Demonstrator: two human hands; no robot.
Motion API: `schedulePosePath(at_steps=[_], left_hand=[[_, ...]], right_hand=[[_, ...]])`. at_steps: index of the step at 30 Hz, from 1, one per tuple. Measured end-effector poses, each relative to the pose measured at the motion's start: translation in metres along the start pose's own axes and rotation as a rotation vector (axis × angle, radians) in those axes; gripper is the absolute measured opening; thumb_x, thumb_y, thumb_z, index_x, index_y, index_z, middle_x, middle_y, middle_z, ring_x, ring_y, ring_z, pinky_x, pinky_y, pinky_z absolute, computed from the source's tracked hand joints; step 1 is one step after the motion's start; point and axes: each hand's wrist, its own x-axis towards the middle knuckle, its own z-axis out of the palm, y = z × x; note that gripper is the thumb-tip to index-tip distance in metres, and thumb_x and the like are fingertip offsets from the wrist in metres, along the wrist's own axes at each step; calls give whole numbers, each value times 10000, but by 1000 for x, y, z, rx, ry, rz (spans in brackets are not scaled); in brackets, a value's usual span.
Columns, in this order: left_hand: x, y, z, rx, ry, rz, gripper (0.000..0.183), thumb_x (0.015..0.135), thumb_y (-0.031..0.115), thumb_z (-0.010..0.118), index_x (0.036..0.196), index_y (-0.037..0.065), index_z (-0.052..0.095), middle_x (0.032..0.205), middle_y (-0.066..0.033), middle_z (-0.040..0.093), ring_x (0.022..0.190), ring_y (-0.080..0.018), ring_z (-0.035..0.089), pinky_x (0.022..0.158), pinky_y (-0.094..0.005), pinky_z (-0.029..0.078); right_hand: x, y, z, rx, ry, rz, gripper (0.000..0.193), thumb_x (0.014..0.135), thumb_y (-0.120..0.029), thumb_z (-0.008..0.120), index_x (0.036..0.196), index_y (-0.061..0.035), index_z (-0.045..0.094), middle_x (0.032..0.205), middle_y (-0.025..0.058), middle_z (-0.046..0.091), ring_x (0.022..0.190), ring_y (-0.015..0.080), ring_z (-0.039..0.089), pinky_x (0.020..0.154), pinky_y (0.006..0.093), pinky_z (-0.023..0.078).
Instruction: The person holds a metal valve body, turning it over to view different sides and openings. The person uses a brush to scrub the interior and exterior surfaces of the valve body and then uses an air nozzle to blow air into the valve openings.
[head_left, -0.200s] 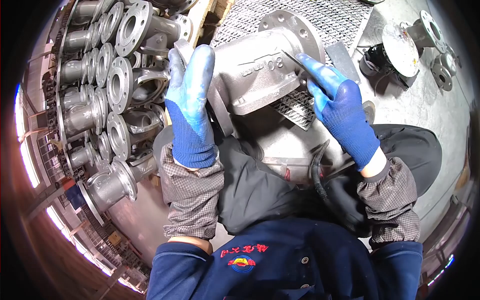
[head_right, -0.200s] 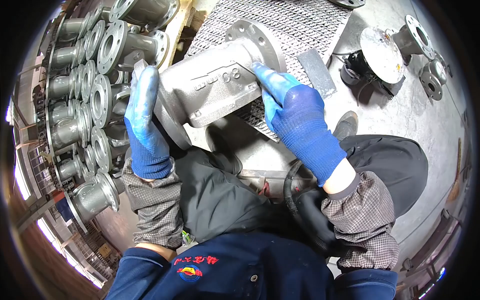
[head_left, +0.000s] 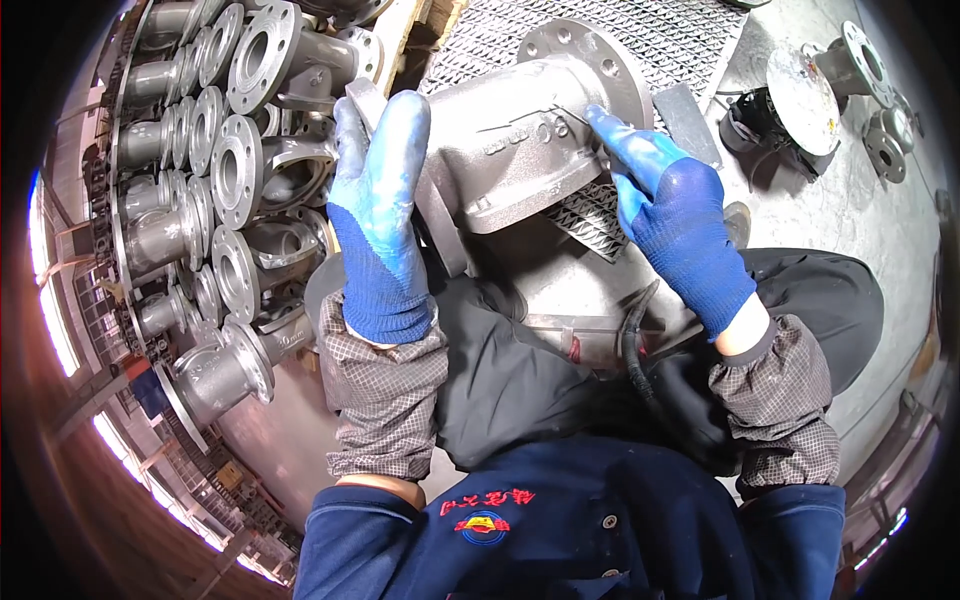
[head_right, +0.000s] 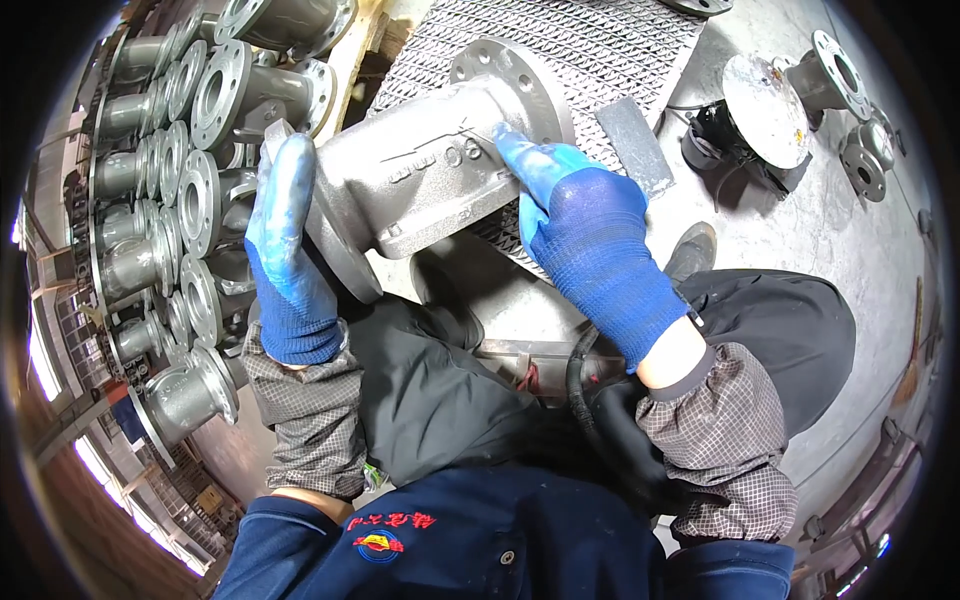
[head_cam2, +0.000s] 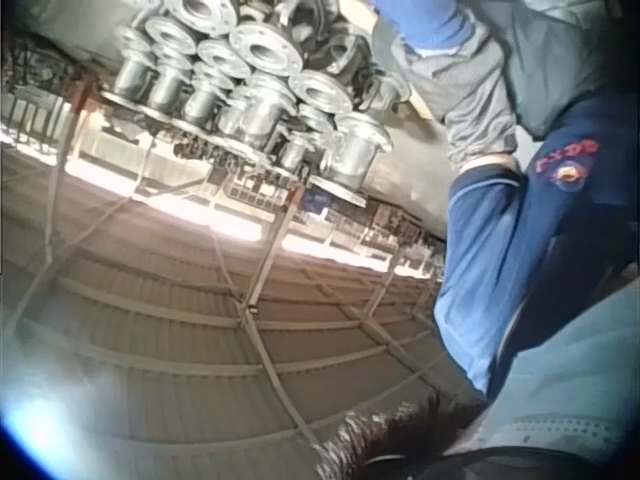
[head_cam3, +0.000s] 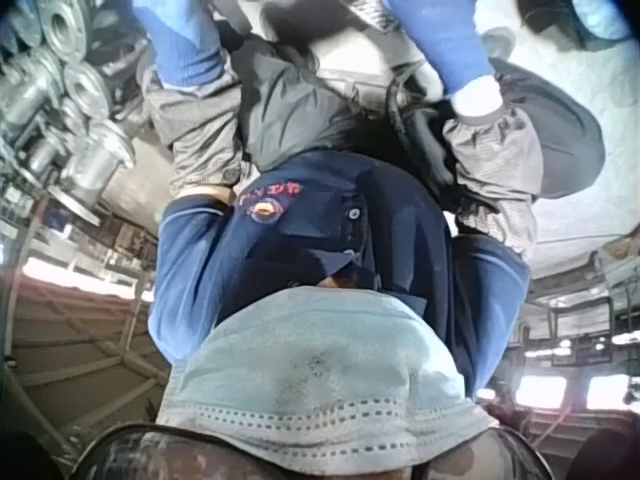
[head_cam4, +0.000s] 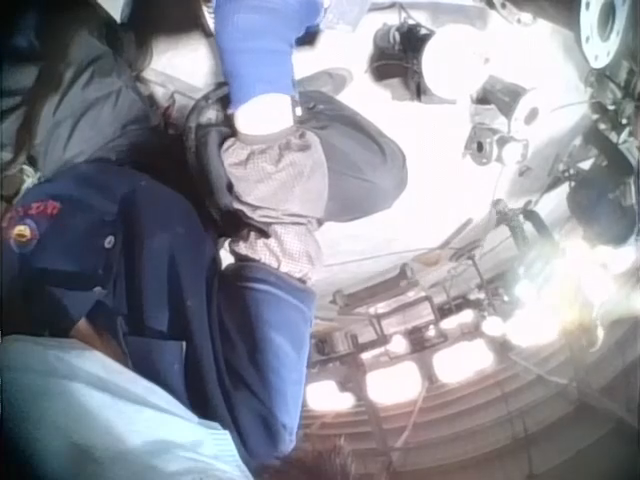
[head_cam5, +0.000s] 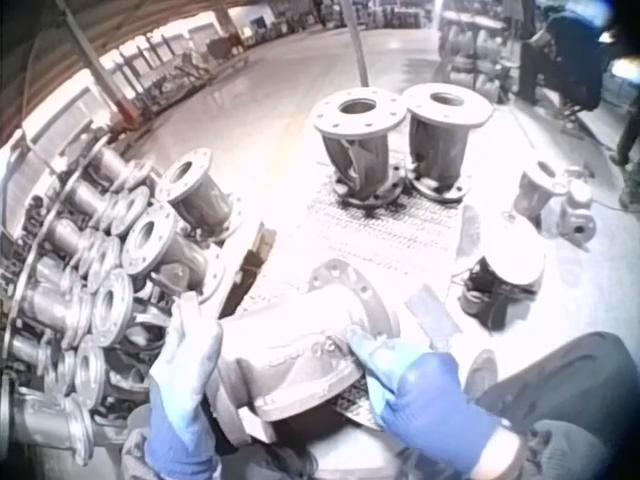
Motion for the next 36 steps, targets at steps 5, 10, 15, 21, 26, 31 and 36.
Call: schedulePosePath(at_steps=[5,10,15,21,26,31,36], left_hand=[[6,13,8,-541,164,-419,339,972,120,453,1266,-35,521,1266,-155,555,1170,-187,532,1042,-306,387],[3,0,0,-197,17,-130,321,978,117,433,1232,-40,550,1263,-158,558,1171,-197,535,1052,-306,370],[1,-6,-6,57,-51,40,312,975,99,421,1234,1,564,1238,-144,581,1214,-239,506,1074,-321,340],[6,6,-7,312,-63,160,309,962,84,441,1237,27,569,1224,-132,593,1257,-277,465,1081,-342,327],[5,8,-8,288,-51,162,313,949,67,458,1240,37,570,1224,-133,592,1271,-292,451,1072,-340,341],[8,11,-7,311,-65,195,317,953,49,453,1252,39,558,1235,-128,584,1233,-258,489,1053,-318,374],[5,7,-6,127,-34,103,320,959,47,450,1266,20,538,1239,-132,577,1164,-217,546,1030,-297,403]], right_hand=[[5,1,2,-24,9,-36,462,815,-80,545,1267,-179,536,1026,115,618,870,300,635,756,395,525],[8,-7,2,-64,22,-23,494,775,5,575,1251,-130,561,952,131,635,824,279,641,726,346,528],[12,-21,-2,-276,-161,70,570,799,-40,544,1344,-182,454,1039,135,600,919,307,627,743,448,522],[14,-24,2,-386,-273,111,710,744,2,576,1405,-163,377,1171,174,565,982,342,596,800,404,506],[11,-26,-6,-276,-181,106,649,744,-5,598,1357,-165,457,1125,163,591,962,331,602,795,389,510],[11,-29,-9,-270,-157,109,584,750,-5,602,1305,-166,521,1053,153,616,935,307,611,781,370,512],[10,-29,-9,-164,-41,91,498,769,11,583,1245,-138,577,985,149,641,919,293,626,785,360,510]])
